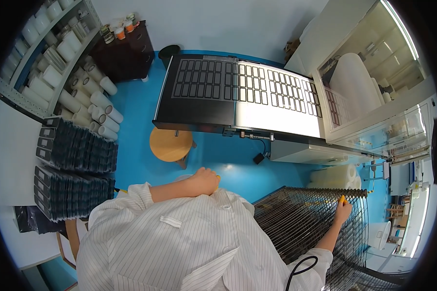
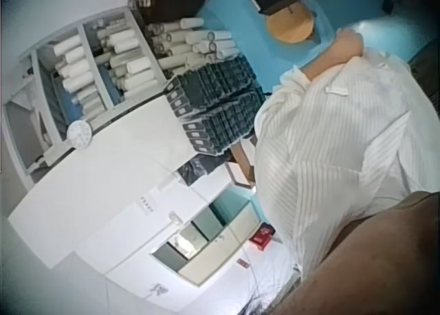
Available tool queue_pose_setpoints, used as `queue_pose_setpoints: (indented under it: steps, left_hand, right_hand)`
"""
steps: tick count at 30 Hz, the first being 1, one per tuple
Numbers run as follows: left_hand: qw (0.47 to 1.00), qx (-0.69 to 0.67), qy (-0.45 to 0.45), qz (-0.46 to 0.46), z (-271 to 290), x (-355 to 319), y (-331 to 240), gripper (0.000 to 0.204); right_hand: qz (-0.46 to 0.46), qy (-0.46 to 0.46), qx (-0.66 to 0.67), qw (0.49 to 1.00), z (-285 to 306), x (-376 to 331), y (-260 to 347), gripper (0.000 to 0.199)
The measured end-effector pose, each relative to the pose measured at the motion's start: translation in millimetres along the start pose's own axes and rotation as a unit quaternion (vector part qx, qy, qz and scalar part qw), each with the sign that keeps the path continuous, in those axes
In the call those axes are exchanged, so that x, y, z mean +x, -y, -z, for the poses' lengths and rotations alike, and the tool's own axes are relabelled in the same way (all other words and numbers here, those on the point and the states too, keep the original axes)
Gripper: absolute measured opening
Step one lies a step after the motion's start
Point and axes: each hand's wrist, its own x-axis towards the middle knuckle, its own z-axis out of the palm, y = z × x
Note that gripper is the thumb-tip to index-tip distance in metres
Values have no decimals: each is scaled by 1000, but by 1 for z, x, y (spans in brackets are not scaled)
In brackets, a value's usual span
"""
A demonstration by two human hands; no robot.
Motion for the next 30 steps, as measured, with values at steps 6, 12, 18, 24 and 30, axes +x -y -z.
queue_pose_setpoints:
  steps: [6, 12, 18, 24, 30]
  left_hand:
    - [999, -16, -31, -5, -4, 0, 2, 24]
    - [999, -15, -30, -7, -1, 0, 1, 24]
    - [1000, -18, -25, -2, -3, 3, 2, 24]
    - [1000, -15, -25, -8, -1, 4, 1, 25]
    - [1000, -5, -21, -10, 3, 4, 0, 25]
  right_hand:
    - [-4, -2, -2, 1000, 5, -2, 8, 30]
    - [-11, -3, -13, 1000, 4, -3, 6, 31]
    - [-16, 5, -6, 1000, 2, -1, 6, 28]
    - [-7, 1, -13, 1000, 2, -1, 4, 28]
    - [-15, -1, -4, 1000, 2, -1, 3, 28]
